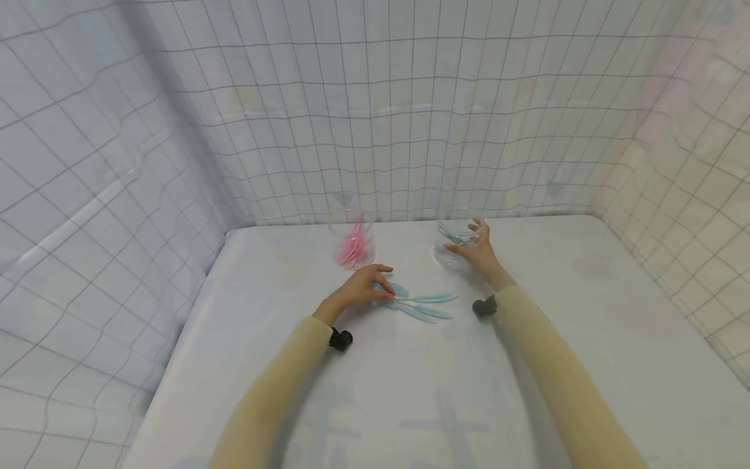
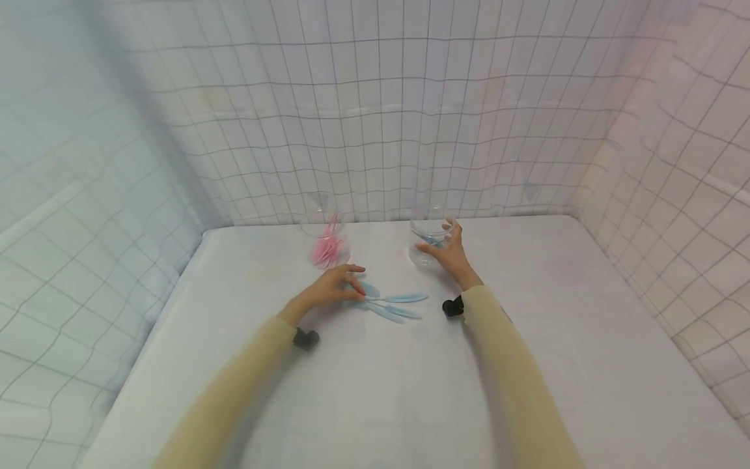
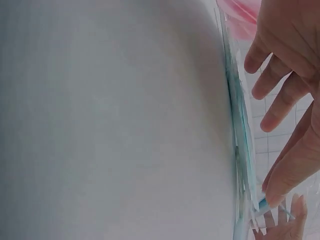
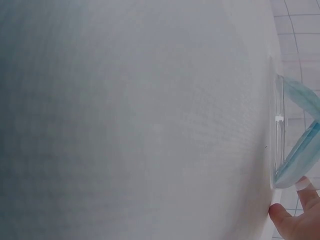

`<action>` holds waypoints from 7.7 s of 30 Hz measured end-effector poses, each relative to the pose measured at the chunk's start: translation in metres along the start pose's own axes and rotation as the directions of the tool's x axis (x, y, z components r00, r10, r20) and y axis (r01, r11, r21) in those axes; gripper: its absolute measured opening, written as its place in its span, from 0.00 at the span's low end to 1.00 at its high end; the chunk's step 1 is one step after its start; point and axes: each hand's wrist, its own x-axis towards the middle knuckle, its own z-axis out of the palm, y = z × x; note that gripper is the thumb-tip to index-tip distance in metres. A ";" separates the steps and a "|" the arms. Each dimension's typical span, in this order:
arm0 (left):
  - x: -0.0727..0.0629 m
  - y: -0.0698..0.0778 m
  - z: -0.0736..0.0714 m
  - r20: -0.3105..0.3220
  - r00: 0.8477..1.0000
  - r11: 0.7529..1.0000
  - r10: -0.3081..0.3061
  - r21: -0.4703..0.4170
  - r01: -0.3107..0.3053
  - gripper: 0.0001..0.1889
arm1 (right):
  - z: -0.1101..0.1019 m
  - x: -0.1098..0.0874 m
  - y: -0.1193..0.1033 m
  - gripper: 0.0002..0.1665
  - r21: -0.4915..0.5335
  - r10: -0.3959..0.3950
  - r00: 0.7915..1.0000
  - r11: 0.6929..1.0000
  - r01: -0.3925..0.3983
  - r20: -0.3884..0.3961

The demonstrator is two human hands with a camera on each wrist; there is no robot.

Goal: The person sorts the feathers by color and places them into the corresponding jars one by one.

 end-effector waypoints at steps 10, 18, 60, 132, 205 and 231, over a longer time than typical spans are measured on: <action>0.010 0.007 0.011 0.011 0.994 0.993 -0.108 0.055 0.108 0.05 | 0.000 -0.002 -0.001 0.61 0.021 0.020 1.000 1.000 -0.020 -0.001; 0.014 0.009 0.012 0.036 0.997 0.991 -0.070 0.119 0.066 0.05 | -0.002 0.000 -0.002 0.60 0.011 0.011 1.000 1.000 -0.011 0.007; 0.115 0.074 -0.084 0.041 0.999 0.815 -0.033 0.579 0.003 0.09 | 0.007 -0.009 0.003 0.60 0.045 0.035 0.999 0.998 -0.036 0.020; 0.028 -0.005 0.017 0.184 0.982 0.981 -0.037 0.194 0.000 0.08 | -0.001 0.005 0.000 0.62 0.022 0.033 0.999 0.999 -0.033 -0.001; 0.037 0.008 -0.012 -0.033 0.997 0.990 -0.074 -0.122 0.070 0.08 | -0.001 0.000 0.005 0.61 0.024 -0.005 1.000 1.000 0.005 -0.005; 0.002 -0.010 0.005 0.061 0.997 0.989 -0.053 0.139 0.044 0.05 | -0.001 -0.001 0.002 0.60 0.026 -0.005 1.000 1.000 0.006 -0.003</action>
